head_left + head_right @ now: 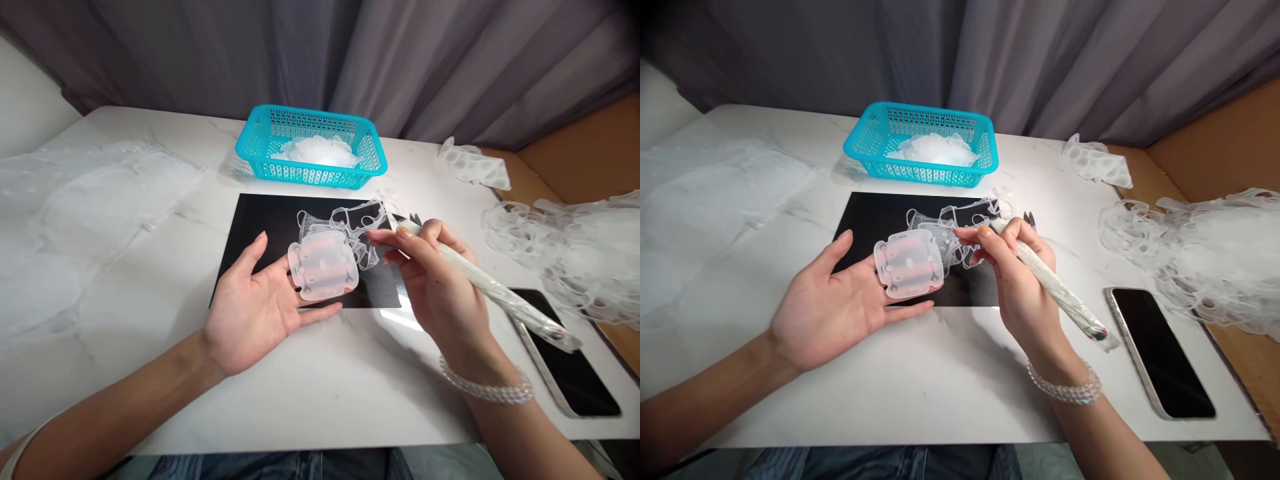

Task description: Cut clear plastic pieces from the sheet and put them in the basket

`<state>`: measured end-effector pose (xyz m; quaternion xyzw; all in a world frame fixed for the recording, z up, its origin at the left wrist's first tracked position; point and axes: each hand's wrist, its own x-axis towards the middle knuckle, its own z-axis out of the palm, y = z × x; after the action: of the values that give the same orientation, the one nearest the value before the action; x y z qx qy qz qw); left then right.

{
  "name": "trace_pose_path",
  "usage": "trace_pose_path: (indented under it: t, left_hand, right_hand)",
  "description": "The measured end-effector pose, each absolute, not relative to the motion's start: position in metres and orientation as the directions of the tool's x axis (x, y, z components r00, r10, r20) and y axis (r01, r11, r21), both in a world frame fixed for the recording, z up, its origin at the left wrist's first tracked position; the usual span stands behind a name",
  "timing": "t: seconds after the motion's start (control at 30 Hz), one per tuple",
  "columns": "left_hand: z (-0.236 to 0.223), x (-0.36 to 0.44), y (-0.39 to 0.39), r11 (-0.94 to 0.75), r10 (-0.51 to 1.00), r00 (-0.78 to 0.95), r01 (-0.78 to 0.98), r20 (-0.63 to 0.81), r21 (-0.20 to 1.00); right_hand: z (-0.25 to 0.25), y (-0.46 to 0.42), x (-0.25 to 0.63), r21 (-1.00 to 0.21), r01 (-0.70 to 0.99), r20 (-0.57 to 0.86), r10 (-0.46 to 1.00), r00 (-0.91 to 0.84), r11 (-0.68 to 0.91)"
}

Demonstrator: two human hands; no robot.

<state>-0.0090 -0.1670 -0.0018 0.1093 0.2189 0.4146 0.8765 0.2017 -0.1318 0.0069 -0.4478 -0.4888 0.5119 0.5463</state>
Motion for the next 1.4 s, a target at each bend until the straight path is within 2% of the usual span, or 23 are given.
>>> trace_pose_path:
  t: [0.27, 0.43, 0.5, 0.57, 0.63, 0.7, 0.73, 0.8, 0.87, 0.97, 1.1, 1.4]
  left_hand:
    - [0.000, -0.008, -0.166, 0.644, 0.764, 0.564, -0.698, -0.315, 0.313]
    - [-0.002, -0.005, -0.168, 0.643, 0.762, 0.531, -0.692, -0.370, 0.330]
    - [-0.004, -0.002, -0.168, 0.626, 0.766, 0.473, -0.705, -0.436, 0.334]
    - [-0.005, 0.000, -0.169, 0.600, 0.767, 0.414, -0.734, -0.491, 0.317]
    - [-0.006, 0.000, -0.169, 0.591, 0.759, 0.397, -0.753, -0.515, 0.290]
    - [-0.006, 0.000, -0.169, 0.597, 0.755, 0.416, -0.756, -0.508, 0.269]
    - [-0.006, -0.001, -0.168, 0.596, 0.757, 0.424, -0.759, -0.496, 0.261]
    - [-0.005, -0.004, -0.165, 0.580, 0.776, 0.433, -0.776, -0.459, 0.248]
    - [-0.006, -0.006, -0.162, 0.560, 0.797, 0.436, -0.792, -0.418, 0.243]
    - [-0.008, -0.010, -0.160, 0.552, 0.810, 0.438, -0.794, -0.389, 0.256]
    - [-0.010, -0.013, -0.159, 0.553, 0.820, 0.454, -0.786, -0.348, 0.276]
    - [-0.012, -0.011, -0.159, 0.533, 0.840, 0.463, -0.803, -0.282, 0.268]
  right_hand:
    - [0.005, -0.130, 0.202, -0.995, -0.081, 0.055, 0.998, -0.004, 0.054]
    - [0.005, -0.139, 0.192, -0.997, 0.037, 0.065, 0.994, -0.087, 0.068]
    - [0.004, -0.148, 0.186, -0.979, 0.124, 0.155, 0.986, -0.064, 0.162]
    - [0.002, -0.157, 0.179, -0.919, 0.213, 0.324, 0.943, -0.072, 0.332]
    - [-0.001, -0.166, 0.175, -0.831, 0.255, 0.448, 0.866, -0.223, 0.495]
    - [-0.001, -0.170, 0.174, -0.782, 0.245, 0.462, 0.797, -0.389, 0.574]
    - [0.001, -0.170, 0.175, -0.781, 0.240, 0.455, 0.789, -0.414, 0.576]
    - [0.006, -0.166, 0.180, -0.819, 0.252, 0.438, 0.846, -0.304, 0.515]
    - [0.010, -0.158, 0.189, -0.882, 0.248, 0.393, 0.916, -0.080, 0.400]
    - [0.011, -0.141, 0.203, -0.958, 0.145, 0.265, 0.957, 0.118, 0.247]
    - [0.003, -0.128, 0.210, -0.994, 0.011, 0.109, 0.992, 0.058, 0.109]
    - [-0.002, -0.133, 0.182, -0.994, -0.050, -0.083, 0.952, -0.295, -0.102]
